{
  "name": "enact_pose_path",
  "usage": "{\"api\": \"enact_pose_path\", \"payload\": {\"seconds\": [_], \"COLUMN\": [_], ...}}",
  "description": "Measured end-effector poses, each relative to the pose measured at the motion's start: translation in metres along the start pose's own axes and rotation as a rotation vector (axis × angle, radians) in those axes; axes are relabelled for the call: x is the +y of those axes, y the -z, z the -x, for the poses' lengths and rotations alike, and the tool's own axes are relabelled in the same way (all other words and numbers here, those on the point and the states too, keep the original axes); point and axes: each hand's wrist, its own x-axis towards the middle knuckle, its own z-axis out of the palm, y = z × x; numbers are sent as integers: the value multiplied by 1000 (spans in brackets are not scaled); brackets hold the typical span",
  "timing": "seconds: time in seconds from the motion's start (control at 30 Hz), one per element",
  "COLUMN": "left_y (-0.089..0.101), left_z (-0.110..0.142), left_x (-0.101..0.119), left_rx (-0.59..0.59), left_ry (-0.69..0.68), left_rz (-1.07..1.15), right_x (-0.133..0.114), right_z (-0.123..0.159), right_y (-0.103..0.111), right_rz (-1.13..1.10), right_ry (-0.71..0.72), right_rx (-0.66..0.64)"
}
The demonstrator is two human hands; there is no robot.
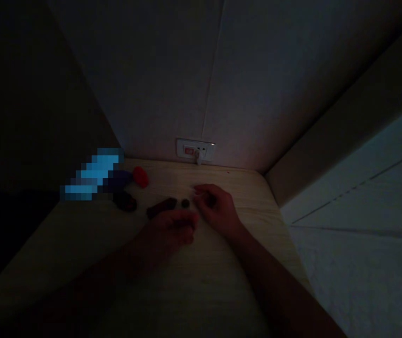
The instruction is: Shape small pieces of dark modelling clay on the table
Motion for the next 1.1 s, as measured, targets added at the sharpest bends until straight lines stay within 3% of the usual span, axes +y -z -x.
{"api": "enact_pose_path", "payload": {"seconds": [0.1,0.3,0.47,0.6,0.83,1.1], "left_y": [-1,-1,-2,-1,1,2], "left_z": [1,1,2,1,-3,1], "left_x": [0,-2,-2,-3,-9,-13], "left_rx": [-16,-133,-164,-144,-87,-58], "left_ry": [-22,-52,-9,-29,-153,-222], "left_rz": [1,204,240,226,104,-37], "right_x": [0,-2,-4,-21,-63,-61], "right_z": [-1,1,3,5,32,48], "right_y": [1,1,3,8,15,7], "right_rz": [-4,-12,12,-84,-243,-280], "right_ry": [-49,-33,-58,-83,-62,124], "right_rx": [31,48,117,153,-87,-114]}}
